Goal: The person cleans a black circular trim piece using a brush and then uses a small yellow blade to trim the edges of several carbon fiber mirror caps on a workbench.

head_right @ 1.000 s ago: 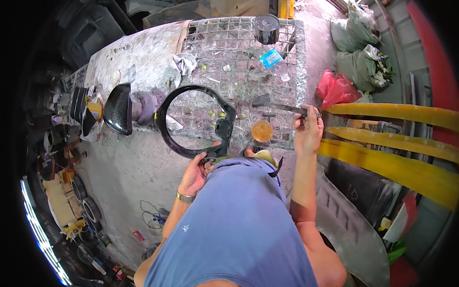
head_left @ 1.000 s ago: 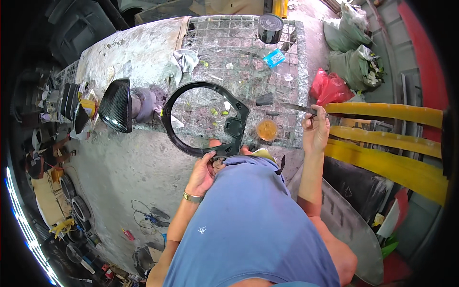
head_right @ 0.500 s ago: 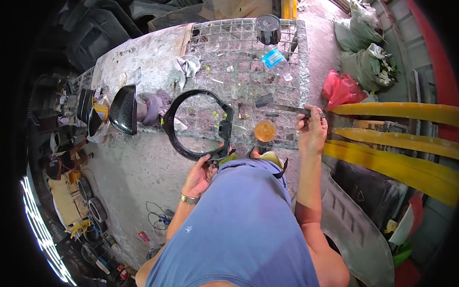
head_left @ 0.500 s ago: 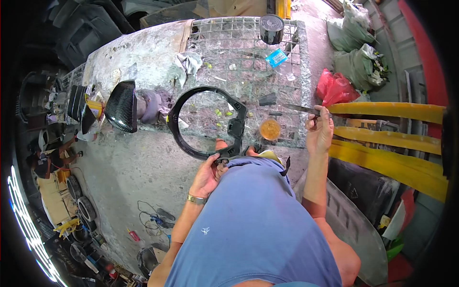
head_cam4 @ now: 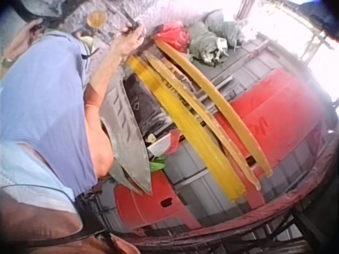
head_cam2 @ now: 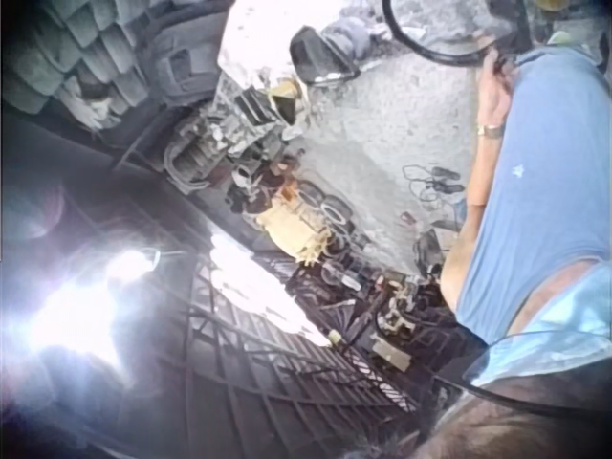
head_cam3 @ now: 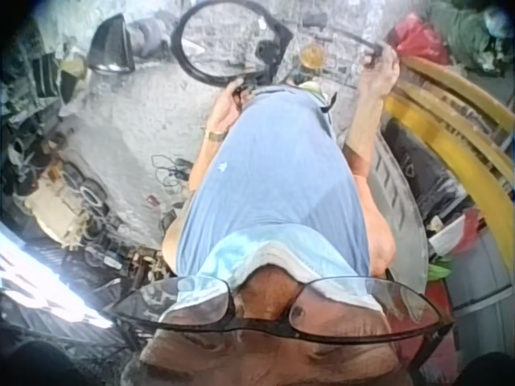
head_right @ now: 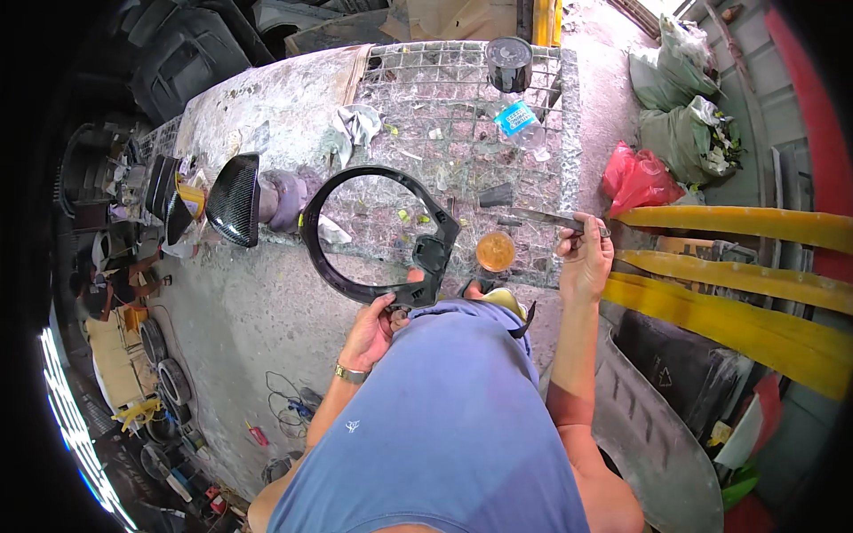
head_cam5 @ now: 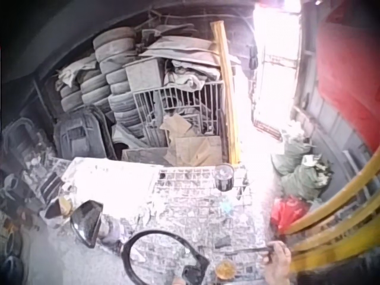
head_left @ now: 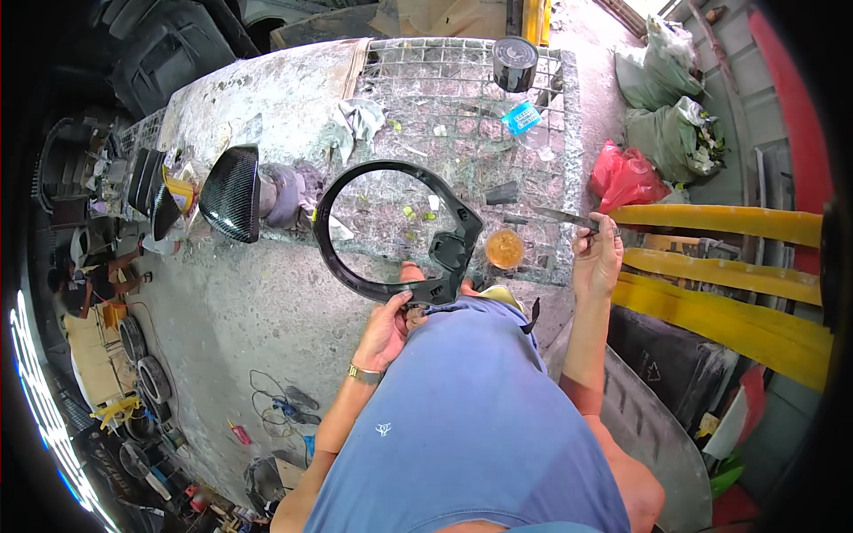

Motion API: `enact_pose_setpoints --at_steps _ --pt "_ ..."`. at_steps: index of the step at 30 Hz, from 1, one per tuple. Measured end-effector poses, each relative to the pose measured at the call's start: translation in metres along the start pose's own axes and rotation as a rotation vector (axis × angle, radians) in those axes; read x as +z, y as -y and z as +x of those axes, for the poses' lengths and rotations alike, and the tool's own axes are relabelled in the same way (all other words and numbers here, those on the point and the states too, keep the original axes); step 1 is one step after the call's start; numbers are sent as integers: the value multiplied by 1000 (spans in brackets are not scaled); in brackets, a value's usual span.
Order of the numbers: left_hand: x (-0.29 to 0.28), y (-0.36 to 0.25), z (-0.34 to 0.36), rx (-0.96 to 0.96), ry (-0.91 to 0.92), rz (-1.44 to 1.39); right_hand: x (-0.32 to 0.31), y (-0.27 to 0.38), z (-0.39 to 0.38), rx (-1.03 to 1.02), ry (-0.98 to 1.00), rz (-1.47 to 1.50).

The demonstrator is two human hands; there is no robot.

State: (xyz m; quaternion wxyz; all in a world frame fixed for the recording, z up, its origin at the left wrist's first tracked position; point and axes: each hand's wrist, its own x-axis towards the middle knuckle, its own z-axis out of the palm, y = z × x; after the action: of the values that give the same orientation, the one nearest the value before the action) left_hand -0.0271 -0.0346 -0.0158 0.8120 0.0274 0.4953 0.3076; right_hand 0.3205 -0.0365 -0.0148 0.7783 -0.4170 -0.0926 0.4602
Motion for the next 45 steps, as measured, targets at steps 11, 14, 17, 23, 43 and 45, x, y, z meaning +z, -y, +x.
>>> enact_pose_setpoints --at_steps 11,14,17,23,43,45 --pt "6 0 -2 187 -46 154 -6 -3 4 -13 22 -13" --pt "4 -2 -3 184 -56 149 5 -3 4 -9 -14 -39" --pt "-1 -2 -3 168 -57 133 10 -4 4 -13 -48 -60" --pt "-2 1 -3 158 -29 151 3 -4 2 -46 -93 -73" --pt "-10 2 4 239 -106 159 -41 -40 -14 17 131 -887" --pt "-3 1 3 237 -108 162 -40 -45 -12 -11 150 -968"
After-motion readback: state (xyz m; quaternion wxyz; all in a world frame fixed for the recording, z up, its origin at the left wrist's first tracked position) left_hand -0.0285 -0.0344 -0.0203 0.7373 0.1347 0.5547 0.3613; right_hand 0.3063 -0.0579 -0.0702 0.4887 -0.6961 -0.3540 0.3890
